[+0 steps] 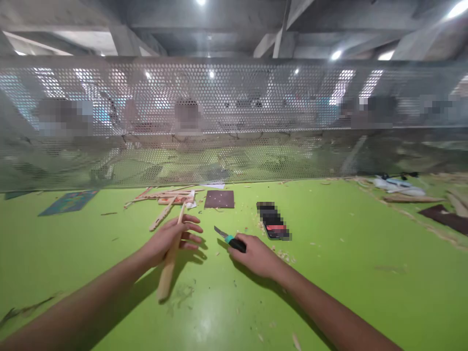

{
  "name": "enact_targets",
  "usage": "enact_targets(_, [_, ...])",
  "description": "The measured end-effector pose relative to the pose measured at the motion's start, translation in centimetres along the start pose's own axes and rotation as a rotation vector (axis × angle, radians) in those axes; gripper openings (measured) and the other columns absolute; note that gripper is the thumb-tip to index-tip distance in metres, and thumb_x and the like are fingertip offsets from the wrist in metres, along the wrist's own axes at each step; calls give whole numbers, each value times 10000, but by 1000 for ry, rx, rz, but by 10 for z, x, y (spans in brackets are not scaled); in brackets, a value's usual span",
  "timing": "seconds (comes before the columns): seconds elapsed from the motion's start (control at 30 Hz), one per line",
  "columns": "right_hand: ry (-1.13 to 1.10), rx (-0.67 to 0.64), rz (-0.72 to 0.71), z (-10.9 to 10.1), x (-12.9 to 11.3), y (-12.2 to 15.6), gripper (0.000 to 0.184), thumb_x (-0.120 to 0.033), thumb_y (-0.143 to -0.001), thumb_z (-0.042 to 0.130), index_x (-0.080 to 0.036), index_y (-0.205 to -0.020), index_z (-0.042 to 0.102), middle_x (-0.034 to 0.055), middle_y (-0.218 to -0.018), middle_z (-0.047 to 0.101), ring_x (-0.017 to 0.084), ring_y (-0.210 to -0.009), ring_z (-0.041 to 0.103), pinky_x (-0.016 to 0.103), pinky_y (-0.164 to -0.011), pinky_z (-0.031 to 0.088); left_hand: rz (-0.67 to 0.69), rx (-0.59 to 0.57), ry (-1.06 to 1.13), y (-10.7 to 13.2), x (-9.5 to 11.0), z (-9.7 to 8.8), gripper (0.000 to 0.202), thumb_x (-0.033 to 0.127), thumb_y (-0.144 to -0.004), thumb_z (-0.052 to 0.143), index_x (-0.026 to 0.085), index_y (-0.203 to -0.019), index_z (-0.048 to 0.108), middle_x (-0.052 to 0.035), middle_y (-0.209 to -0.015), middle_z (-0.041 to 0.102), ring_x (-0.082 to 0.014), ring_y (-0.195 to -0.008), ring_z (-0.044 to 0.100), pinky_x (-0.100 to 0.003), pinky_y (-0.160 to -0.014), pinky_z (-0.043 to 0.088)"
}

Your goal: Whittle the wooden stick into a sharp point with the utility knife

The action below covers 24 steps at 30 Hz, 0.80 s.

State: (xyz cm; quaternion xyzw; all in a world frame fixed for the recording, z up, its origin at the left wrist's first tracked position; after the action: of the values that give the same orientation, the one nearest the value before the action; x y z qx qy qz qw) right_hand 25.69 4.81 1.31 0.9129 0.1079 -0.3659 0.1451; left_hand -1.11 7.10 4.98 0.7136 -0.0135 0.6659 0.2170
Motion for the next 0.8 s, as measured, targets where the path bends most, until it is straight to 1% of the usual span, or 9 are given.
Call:
enact_targets(0.2, [-15,33,-29,0,-20,11,364,-417,-1057,716,-193,-1342,684,98,-1309,715,258,-1057,734,470,-886,632,-268,-83,290,13,-31,23,398,389,-1050,709,184,-1388,656,-121,-1388,679,-282,-1162,712,-496,-974,629])
enact_targets(0.27, [-19,64,-61,3,-27,19,335,-488,-1085,652,-185,-1217,710,62,-1121,747,223,-922,731,429,-829,612,-351,-147,377,19,-46,36,396,391,-1050,709,183,-1384,658,-120,-1383,681,-281,-1158,713,-494,-972,630])
enact_targets(0.33, [-17,86,-94,8,-33,27,415,-586,-1113,534,-215,-1068,714,44,-972,754,233,-862,710,385,-771,557,-394,-199,460,23,-61,48,398,392,-1051,709,184,-1386,657,-121,-1384,681,-281,-1158,713,-494,-971,630])
enact_targets(0.37, [-12,101,-106,11,-34,30,448,-616,-1107,514,-222,-1010,702,45,-931,750,239,-836,700,370,-737,531,-396,-216,498,24,-67,52,396,393,-1051,708,183,-1383,658,-120,-1379,683,-279,-1152,714,-491,-967,631])
enact_targets(0.47, [-16,113,-132,20,-32,36,441,-607,-1122,462,-245,-1064,707,39,-920,767,234,-802,700,341,-702,499,-329,-244,593,23,-83,59,388,396,-1055,703,181,-1375,660,-115,-1355,690,-266,-1121,719,-471,-942,638])
enact_targets(0.57, [-18,100,-164,24,-25,37,407,-581,-1124,466,-259,-1100,713,29,-921,786,224,-768,715,321,-667,502,-214,-270,638,18,-90,61,321,425,-1049,693,162,-1233,681,-66,-1100,733,-194,-858,728,-365,-765,645])
enact_targets(0.63, [-16,95,-185,24,-19,35,374,-567,-1116,494,-260,-1126,708,29,-936,800,224,-778,735,314,-667,520,-165,-298,636,15,-92,62,328,469,-996,705,172,-1122,647,-27,-920,714,-179,-689,716,-339,-648,633])
enact_targets(0.73, [-11,109,-201,22,-8,31,344,-535,-1121,503,-262,-1213,692,37,-979,814,225,-804,761,312,-689,554,-171,-343,605,15,-90,62,421,516,-933,676,207,-1200,572,-32,-852,719,-246,-613,761,-350,-529,625])
enact_targets(0.8, [2,131,-210,21,-1,30,348,-514,-1130,491,-260,-1274,680,59,-1045,816,236,-864,772,327,-736,574,-180,-348,576,17,-87,61,444,507,-951,627,211,-1270,541,-19,-776,702,-205,-504,703,-252,-417,536])
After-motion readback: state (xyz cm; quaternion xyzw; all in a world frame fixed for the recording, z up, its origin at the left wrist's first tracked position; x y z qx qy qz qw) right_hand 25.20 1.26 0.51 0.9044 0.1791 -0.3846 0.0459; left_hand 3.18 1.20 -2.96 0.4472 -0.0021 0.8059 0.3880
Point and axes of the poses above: each hand's wrist, its own y-axis away from the middle knuckle, its own z-axis out of the palm, x = y × z, the point moved 1 cm from there along -y, towards the middle knuckle
